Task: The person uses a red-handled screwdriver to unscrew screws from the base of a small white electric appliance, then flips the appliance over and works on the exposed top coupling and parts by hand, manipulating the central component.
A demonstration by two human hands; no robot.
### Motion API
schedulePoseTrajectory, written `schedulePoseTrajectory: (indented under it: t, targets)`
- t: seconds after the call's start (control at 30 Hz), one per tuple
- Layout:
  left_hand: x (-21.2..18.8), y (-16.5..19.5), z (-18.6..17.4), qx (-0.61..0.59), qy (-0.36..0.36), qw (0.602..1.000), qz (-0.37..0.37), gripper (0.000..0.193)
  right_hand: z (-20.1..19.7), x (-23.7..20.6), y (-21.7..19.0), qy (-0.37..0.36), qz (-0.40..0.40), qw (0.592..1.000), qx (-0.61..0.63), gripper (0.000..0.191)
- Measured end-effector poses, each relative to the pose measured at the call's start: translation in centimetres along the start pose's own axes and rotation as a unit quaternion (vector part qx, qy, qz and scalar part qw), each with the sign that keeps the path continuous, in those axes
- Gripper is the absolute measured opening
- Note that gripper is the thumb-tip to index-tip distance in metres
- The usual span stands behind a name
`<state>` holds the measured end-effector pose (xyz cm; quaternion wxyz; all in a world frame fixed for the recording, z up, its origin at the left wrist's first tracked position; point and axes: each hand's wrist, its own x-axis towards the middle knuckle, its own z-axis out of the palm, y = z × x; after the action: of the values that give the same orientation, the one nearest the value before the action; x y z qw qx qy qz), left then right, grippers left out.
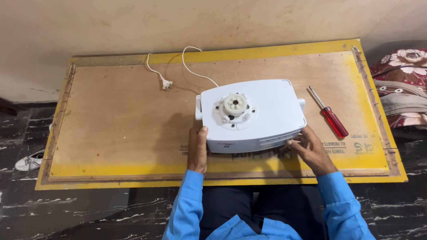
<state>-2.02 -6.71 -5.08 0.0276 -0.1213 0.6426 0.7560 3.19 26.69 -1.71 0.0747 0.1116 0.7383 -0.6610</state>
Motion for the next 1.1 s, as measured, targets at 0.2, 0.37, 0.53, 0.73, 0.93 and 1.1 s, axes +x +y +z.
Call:
schedulePoseTrajectory:
  t: [0.2, 0.37, 0.53, 0.73, 0.93, 1.1]
  targets:
    - [-0.5, -1.5, -0.5, 0.019, -0.012, 0.999, 0.049, 0.054, 0.1, -0.2, 1.4, -0.006, -0.034, 0.999, 0.016, 0.071]
    - [-0.8, -1.8, -0.5, 0.009, -0.024, 0.997, 0.066, 0.063, 0.4, -0.5, 2.0, -0.008, -0.034, 0.999, 0.028, 0.078]
    - [-0.6, -1.9, -0.4, -0.012, -0.032, 0.998, 0.057, 0.068, 0.5, -0.4, 2.2, -0.008, -0.041, 0.998, 0.039, 0.079]
    - [1.3, -2.2, 0.0, 0.002, -0.035, 0.996, 0.078, 0.068, 0.5, 0.3, 2.0, 0.004, -0.031, 0.997, 0.075, 0.080]
    - [2.7, -2.2, 0.7, 0.006, -0.024, 0.996, 0.085, 0.060, 0.2, 1.6, 1.6, -0.004, -0.067, 0.995, 0.076, 0.079]
    - [3.6, -1.8, 1.3, -0.017, -0.020, 0.996, 0.088, 0.054, 0.2, 2.5, 1.4, -0.004, -0.077, 0.994, 0.076, 0.078]
